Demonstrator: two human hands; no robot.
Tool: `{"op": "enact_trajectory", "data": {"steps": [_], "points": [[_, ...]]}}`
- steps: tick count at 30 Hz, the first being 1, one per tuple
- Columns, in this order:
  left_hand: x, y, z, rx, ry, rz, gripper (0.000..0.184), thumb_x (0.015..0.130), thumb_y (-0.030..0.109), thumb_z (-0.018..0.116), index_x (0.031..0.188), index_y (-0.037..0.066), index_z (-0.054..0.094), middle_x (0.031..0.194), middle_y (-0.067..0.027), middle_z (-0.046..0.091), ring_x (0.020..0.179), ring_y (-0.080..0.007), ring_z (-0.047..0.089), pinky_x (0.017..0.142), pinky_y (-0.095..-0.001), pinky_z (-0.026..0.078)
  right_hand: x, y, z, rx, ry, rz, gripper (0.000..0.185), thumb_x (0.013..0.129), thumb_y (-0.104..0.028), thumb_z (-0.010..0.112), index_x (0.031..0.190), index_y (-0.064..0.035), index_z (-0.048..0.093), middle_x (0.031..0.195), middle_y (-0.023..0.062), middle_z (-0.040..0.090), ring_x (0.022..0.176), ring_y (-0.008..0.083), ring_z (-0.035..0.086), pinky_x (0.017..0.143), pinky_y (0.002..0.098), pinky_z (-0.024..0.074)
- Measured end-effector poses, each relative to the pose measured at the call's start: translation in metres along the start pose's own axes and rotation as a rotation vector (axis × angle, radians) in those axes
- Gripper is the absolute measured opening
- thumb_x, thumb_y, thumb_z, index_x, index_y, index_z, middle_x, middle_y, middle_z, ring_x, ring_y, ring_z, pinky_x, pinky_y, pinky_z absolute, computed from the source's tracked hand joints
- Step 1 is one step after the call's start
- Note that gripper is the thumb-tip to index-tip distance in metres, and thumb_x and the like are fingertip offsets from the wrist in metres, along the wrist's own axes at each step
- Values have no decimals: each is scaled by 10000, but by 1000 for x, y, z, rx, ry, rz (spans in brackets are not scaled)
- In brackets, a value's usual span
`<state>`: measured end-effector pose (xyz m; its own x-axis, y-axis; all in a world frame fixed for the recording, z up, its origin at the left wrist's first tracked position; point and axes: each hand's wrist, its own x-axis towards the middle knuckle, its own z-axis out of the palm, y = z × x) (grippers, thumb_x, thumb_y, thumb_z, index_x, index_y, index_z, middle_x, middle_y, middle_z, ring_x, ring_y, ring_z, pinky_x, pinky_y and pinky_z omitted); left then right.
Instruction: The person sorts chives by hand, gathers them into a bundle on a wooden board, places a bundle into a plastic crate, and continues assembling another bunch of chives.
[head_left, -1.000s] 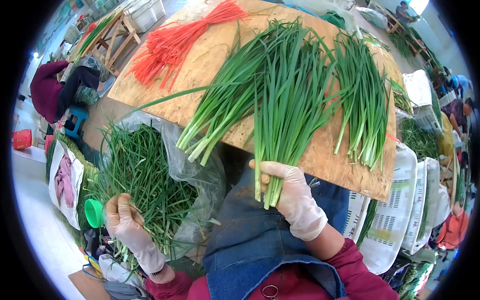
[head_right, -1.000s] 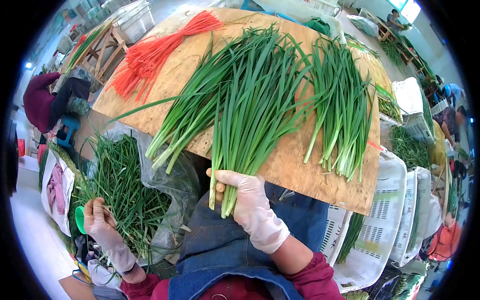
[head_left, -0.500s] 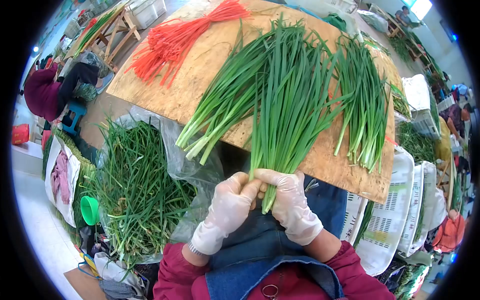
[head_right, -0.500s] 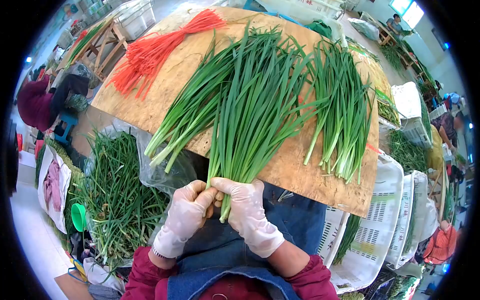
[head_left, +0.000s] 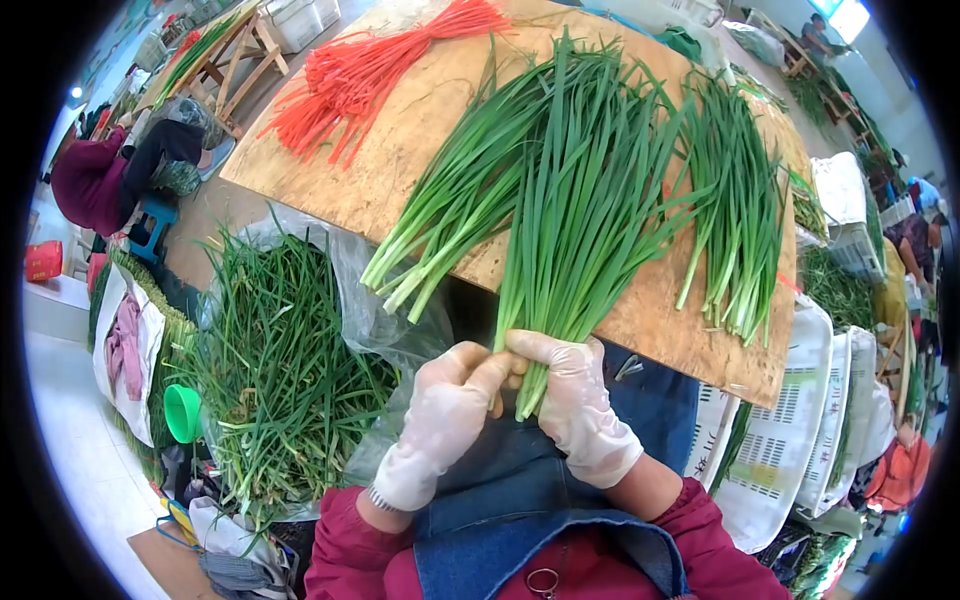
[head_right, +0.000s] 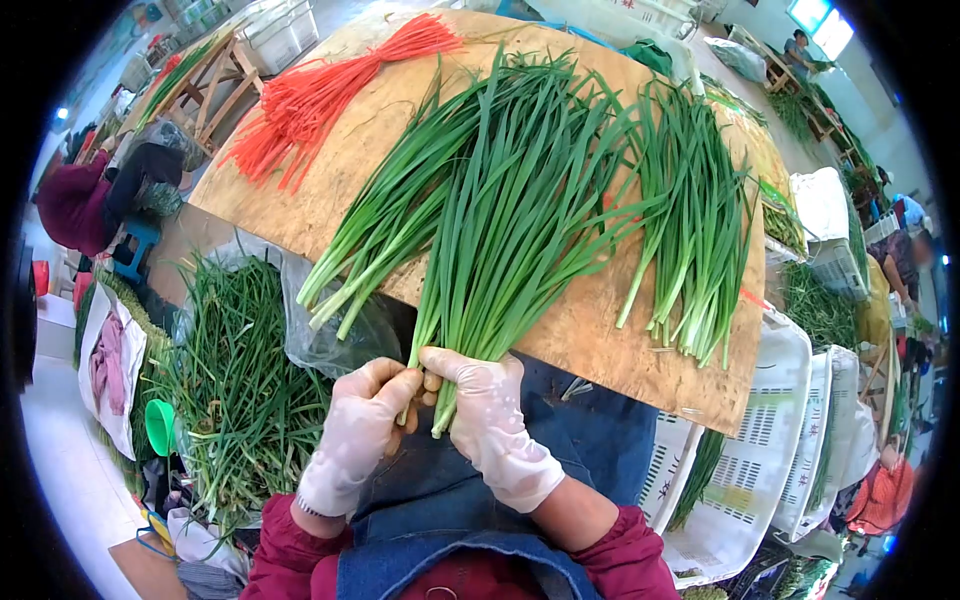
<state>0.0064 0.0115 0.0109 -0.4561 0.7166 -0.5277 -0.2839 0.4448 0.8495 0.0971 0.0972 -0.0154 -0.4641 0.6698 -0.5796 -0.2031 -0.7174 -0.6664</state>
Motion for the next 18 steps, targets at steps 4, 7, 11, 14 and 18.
{"op": "enact_trajectory", "data": {"steps": [4,7,11,14,18], "points": [[7,-29,5,362,253,486,75,823,59,625,869,4,601,649,-93,600,498,-157,545,445,-277,405,-3,-7,-1,-61,34,8,105,754,-45,683,828,7,628,629,61,582,506,143,542,468,261,454],[3,-24,6,715,467,848,103,767,-6,640,850,30,589,644,-143,562,517,-278,552,468,-355,431,-8,-16,-7,-54,-5,27,118,767,-76,693,827,1,626,627,57,579,501,137,536,465,253,449],[-7,-24,20,1039,366,1039,198,739,-10,664,920,8,585,641,-82,542,533,-216,550,476,-291,421,-10,-18,-10,-10,-99,50,153,775,-96,688,862,19,635,600,45,564,483,123,520,456,237,433],[-3,-38,19,311,121,711,195,785,56,677,944,-10,586,698,-47,585,542,-110,520,472,-252,413,-7,-20,-19,7,-95,89,201,772,-83,672,914,54,633,577,40,550,479,121,516,457,226,426],[-3,1,11,-186,-94,20,128,856,110,616,902,-9,626,634,-8,574,476,-44,447,438,-189,339,-6,-19,-26,43,-201,87,248,802,-114,620,956,81,624,569,25,541,470,110,497,466,208,420]]}}
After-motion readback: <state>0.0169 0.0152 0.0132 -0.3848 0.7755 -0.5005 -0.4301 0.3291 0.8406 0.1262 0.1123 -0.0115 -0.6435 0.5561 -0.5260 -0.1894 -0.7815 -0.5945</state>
